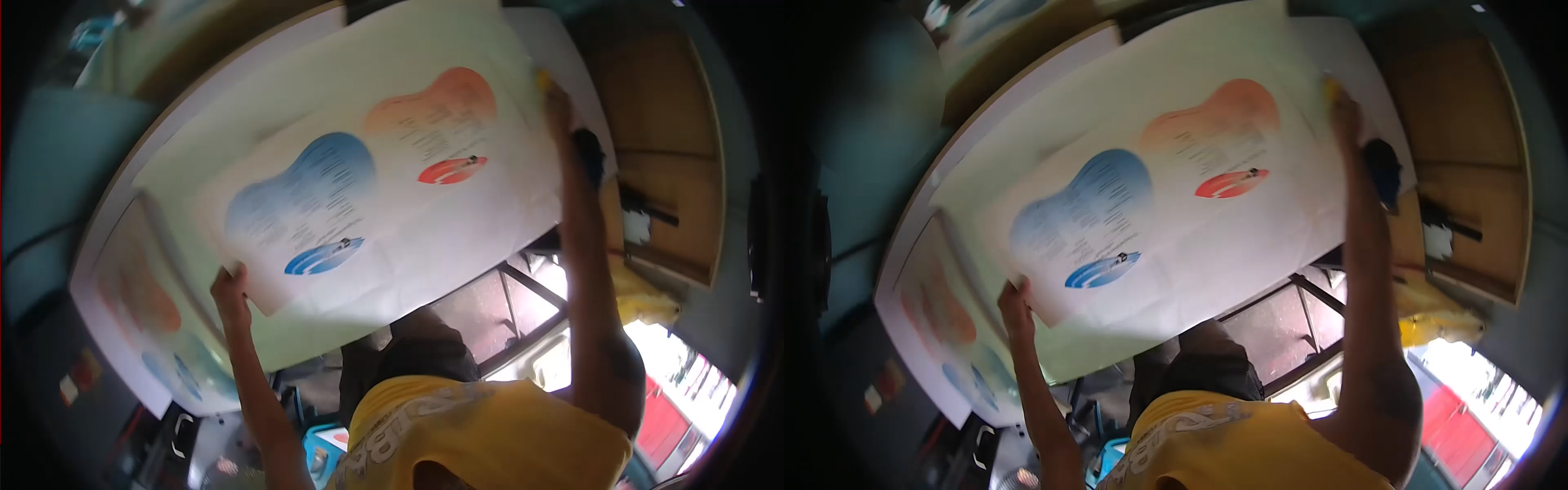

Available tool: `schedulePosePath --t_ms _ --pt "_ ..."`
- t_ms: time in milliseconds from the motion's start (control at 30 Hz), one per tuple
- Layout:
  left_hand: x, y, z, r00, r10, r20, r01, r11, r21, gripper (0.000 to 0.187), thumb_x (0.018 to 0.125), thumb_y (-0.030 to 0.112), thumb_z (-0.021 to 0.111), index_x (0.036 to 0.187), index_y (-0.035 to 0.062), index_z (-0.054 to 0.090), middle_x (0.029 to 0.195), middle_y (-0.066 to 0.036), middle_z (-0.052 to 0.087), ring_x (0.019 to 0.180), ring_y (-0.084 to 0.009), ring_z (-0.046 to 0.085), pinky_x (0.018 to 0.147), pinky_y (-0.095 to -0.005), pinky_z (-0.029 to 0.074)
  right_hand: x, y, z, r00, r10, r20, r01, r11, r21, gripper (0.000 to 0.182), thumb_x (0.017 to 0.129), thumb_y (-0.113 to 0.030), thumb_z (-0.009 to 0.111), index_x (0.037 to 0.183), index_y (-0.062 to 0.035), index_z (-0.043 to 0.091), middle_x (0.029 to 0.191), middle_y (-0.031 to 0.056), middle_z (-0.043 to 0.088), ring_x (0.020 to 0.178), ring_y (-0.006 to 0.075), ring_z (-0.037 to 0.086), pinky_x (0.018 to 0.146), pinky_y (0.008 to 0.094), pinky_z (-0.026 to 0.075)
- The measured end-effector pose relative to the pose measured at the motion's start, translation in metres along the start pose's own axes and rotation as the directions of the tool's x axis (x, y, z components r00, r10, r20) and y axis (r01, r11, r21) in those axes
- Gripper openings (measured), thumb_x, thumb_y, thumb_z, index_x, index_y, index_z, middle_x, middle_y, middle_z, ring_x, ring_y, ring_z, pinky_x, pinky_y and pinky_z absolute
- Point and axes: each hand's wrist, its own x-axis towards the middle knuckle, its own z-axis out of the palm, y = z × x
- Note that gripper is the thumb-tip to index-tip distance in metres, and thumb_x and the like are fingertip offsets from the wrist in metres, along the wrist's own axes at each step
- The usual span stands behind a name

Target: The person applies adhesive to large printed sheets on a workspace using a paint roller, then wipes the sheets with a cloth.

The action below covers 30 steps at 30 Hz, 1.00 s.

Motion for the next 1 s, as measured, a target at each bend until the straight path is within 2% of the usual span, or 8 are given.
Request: schedulePosePath --t_ms 67,233,400,600,667,767,900,1000 --pt "-0.028 0.051 -0.037 0.844 0.532 -0.064 -0.462 0.784 0.414 0.041 0.100 0.029 0.066 0.121 -0.0060 0.064 0.102 -0.010 0.067 0.091 -0.0180 0.060 0.081 -0.0324 0.050 -0.022 -0.030 -0.038 0.999 0.019 -0.047 -0.019 1.000 0.007 0.031 0.104 -0.017 0.056 0.128 -0.0033 0.069 0.117 0.0175 0.072 0.107 0.0337 0.065 0.095 0.0401 0.051" --pt "-0.142 0.231 -0.197 0.527 0.819 -0.228 -0.640 0.558 0.528 0.057 0.107 0.035 0.057 0.149 -0.0045 0.049 0.127 -0.018 0.066 0.114 -0.0248 0.063 0.104 -0.0357 0.049 -0.221 -0.314 -0.091 0.923 -0.384 -0.030 0.344 0.785 0.515 0.028 0.095 -0.002 0.066 0.123 -0.0027 0.070 0.117 0.0110 0.073 0.112 0.0268 0.067 0.097 0.0382 0.052" --pt "-0.249 0.373 -0.193 0.281 0.923 -0.262 -0.614 0.382 0.690 0.035 0.101 0.016 0.066 0.131 -0.0029 0.065 0.125 -0.017 0.066 0.114 -0.0256 0.065 0.102 -0.0370 0.051 -0.294 -0.520 -0.004 0.854 -0.518 0.053 0.331 0.618 0.713 0.046 0.081 0.000 0.066 0.121 -0.0226 0.070 0.118 0.0120 0.062 0.125 0.0355 0.052 0.105 0.0607 0.038" --pt "-0.339 0.373 -0.259 0.123 0.939 -0.322 -0.196 0.341 0.919 0.049 0.101 0.031 0.068 0.131 -0.0075 0.063 0.126 -0.020 0.064 0.114 -0.0273 0.063 0.103 -0.0377 0.052 -0.129 -0.619 0.085 0.871 -0.459 -0.178 0.464 0.645 0.607 0.032 0.088 -0.010 0.062 0.117 -0.0203 0.071 0.114 0.0129 0.064 0.112 0.0353 0.058 0.097 0.0518 0.042" --pt "-0.340 0.360 -0.207 0.135 0.925 -0.355 -0.004 0.359 0.933 0.044 0.102 0.027 0.067 0.130 -0.0075 0.063 0.127 -0.017 0.063 0.115 -0.0250 0.061 0.100 -0.0366 0.051 -0.171 -0.628 0.067 0.771 -0.633 -0.065 0.537 0.592 0.600 0.027 0.091 -0.013 0.062 0.115 -0.0203 0.073 0.106 0.0128 0.066 0.110 0.0355 0.060 0.099 0.0518 0.043" --pt "-0.330 0.351 -0.154 0.134 0.841 -0.524 -0.263 0.540 0.800 0.046 0.102 0.026 0.069 0.133 -0.0073 0.059 0.130 -0.015 0.062 0.120 -0.0242 0.057 0.103 -0.0371 0.046 -0.346 -0.583 0.028 0.634 -0.764 -0.118 0.496 0.285 0.820 0.024 0.097 -0.020 0.057 0.113 -0.0146 0.074 0.107 0.0138 0.069 0.114 0.0360 0.061 0.104 0.0567 0.041" --pt "-0.336 0.341 -0.184 0.173 0.710 -0.683 -0.533 0.651 0.541 0.058 0.100 0.029 0.072 0.141 -0.0066 0.053 0.138 -0.016 0.058 0.126 -0.0260 0.053 0.113 -0.0391 0.036 -0.470 -0.430 -0.121 -0.177 -0.984 0.020 0.486 -0.070 0.871 0.032 0.101 -0.026 0.052 0.121 -0.0064 0.069 0.113 0.0178 0.069 0.110 0.0370 0.064 0.098 0.0561 0.047" --pt "-0.330 0.330 -0.186 0.190 0.654 -0.732 -0.511 0.702 0.495 0.063 0.100 0.033 0.071 0.143 -0.0079 0.051 0.140 -0.018 0.058 0.126 -0.0284 0.054 0.111 -0.0396 0.039 -0.372 -0.473 -0.136 -0.244 -0.906 0.345 0.156 0.314 0.936 0.025 0.100 -0.024 0.056 0.117 -0.0158 0.072 0.100 0.0174 0.070 0.090 0.0333 0.071 0.079 0.0493 0.056"
